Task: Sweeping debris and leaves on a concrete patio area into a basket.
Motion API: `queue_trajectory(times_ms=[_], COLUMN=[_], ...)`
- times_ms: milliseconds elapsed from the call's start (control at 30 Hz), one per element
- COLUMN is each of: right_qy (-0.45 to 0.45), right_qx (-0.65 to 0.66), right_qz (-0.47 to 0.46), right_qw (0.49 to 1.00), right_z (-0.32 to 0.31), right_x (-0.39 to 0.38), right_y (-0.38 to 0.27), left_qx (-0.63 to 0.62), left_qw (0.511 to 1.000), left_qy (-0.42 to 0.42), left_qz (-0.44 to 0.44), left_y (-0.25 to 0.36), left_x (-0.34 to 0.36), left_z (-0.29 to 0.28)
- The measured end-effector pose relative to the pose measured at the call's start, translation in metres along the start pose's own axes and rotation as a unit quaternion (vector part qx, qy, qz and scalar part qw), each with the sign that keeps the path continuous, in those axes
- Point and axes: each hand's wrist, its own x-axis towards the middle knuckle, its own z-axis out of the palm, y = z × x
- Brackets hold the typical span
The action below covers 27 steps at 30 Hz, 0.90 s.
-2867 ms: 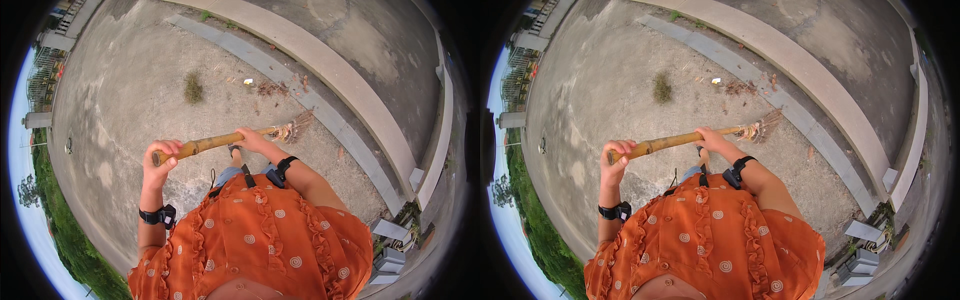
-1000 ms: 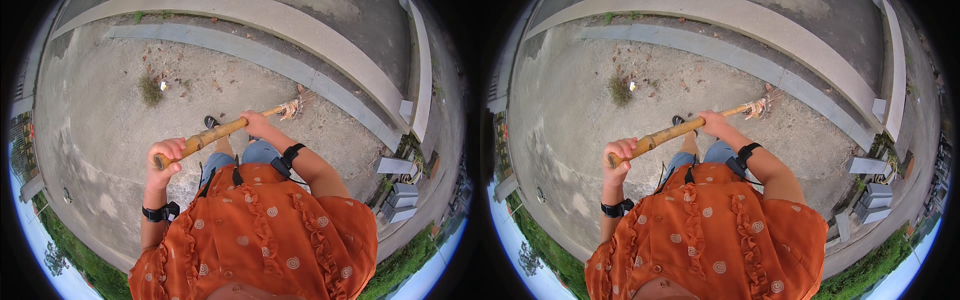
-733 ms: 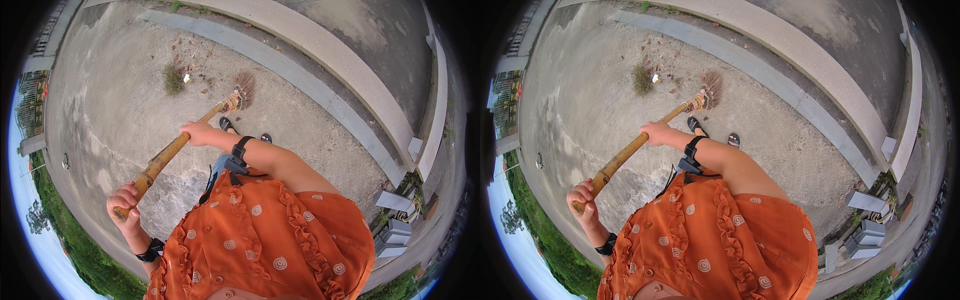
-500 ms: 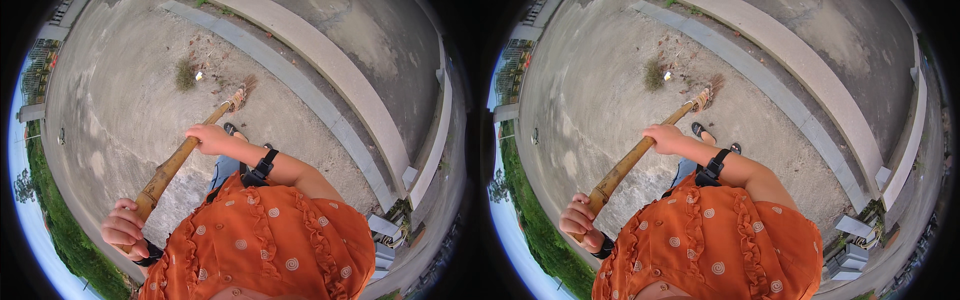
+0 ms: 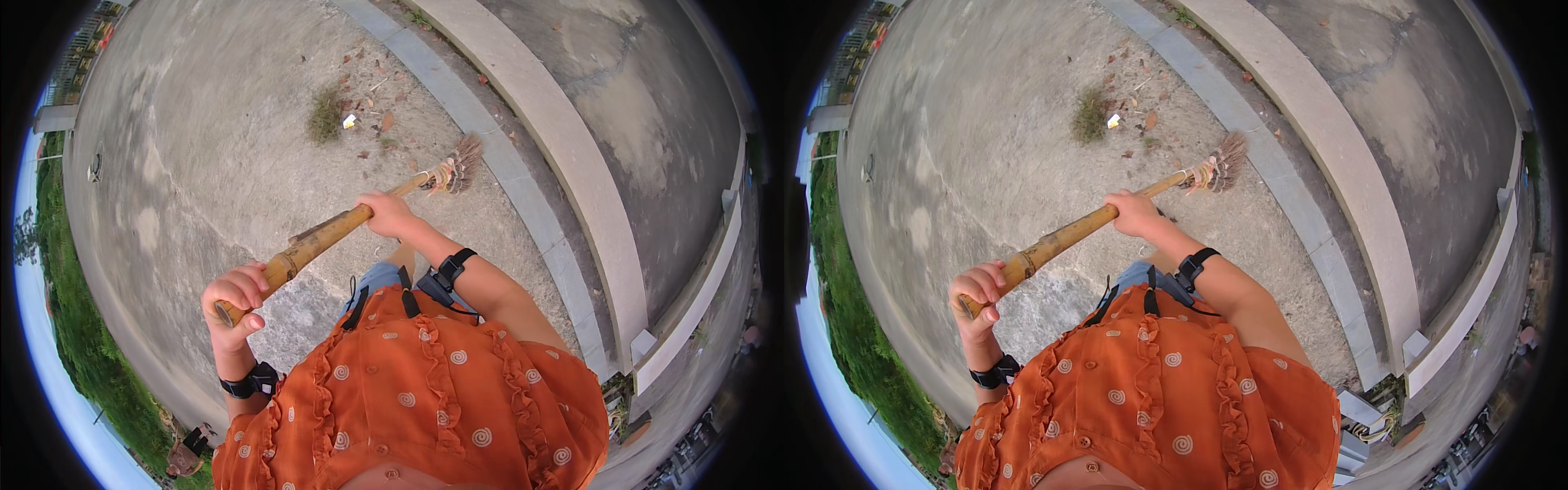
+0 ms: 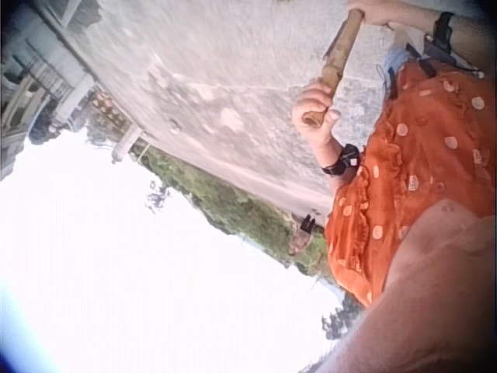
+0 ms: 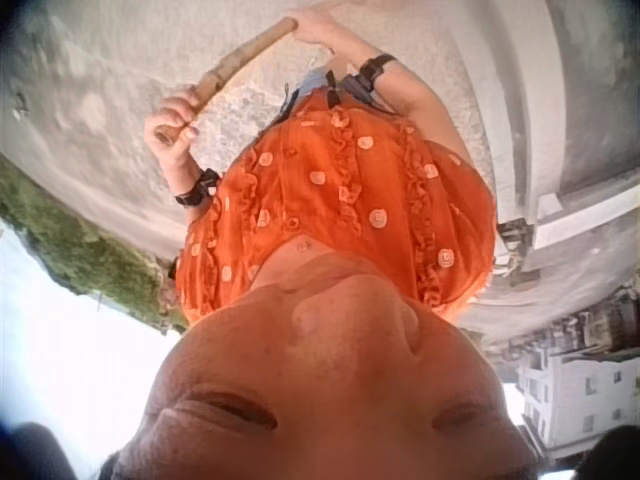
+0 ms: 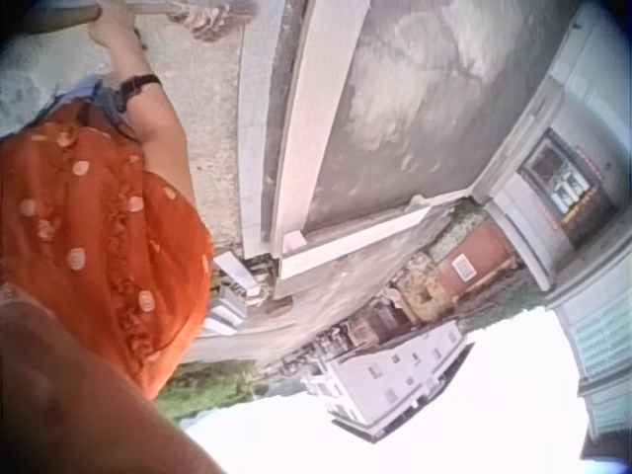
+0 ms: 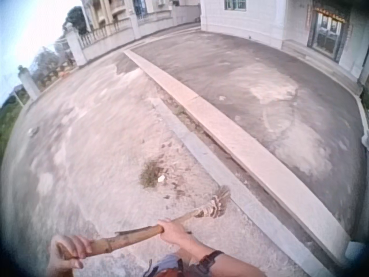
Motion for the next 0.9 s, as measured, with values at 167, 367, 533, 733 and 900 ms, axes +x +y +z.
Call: queue_trajectory(times_ms=[167,367,533,733,900], right_qy=[-0.044,-0.021,0.069,0.134,0.141], right_qx=[0.019,-0.017,-0.087,-0.074,-0.011], right_qz=[-0.126,-0.125,0.055,0.202,0.162], right_qw=[0.991,0.992,0.992,0.967,0.977], right_z=[0.011,-0.064,-0.15,-0.21,-0.245], right_x=[0.108,0.073,-0.011,-0.115,-0.033], right_y=[-0.065,-0.092,-0.012,0.167,0.162], left_qx=[0.132,0.079,-0.146,-0.207,-0.16], left_qw=[0.99,0.985,0.963,0.925,0.959], left_qy=[-0.013,-0.035,-0.214,-0.299,-0.219], left_qz=[0.052,0.15,0.069,-0.112,-0.082], left_y=[0.042,0.067,-0.006,-0.107,-0.075], left_x=[0.027,0.078,0.198,0.271,0.3], left_z=[-0.023,-0.035,0.006,0.173,0.176])
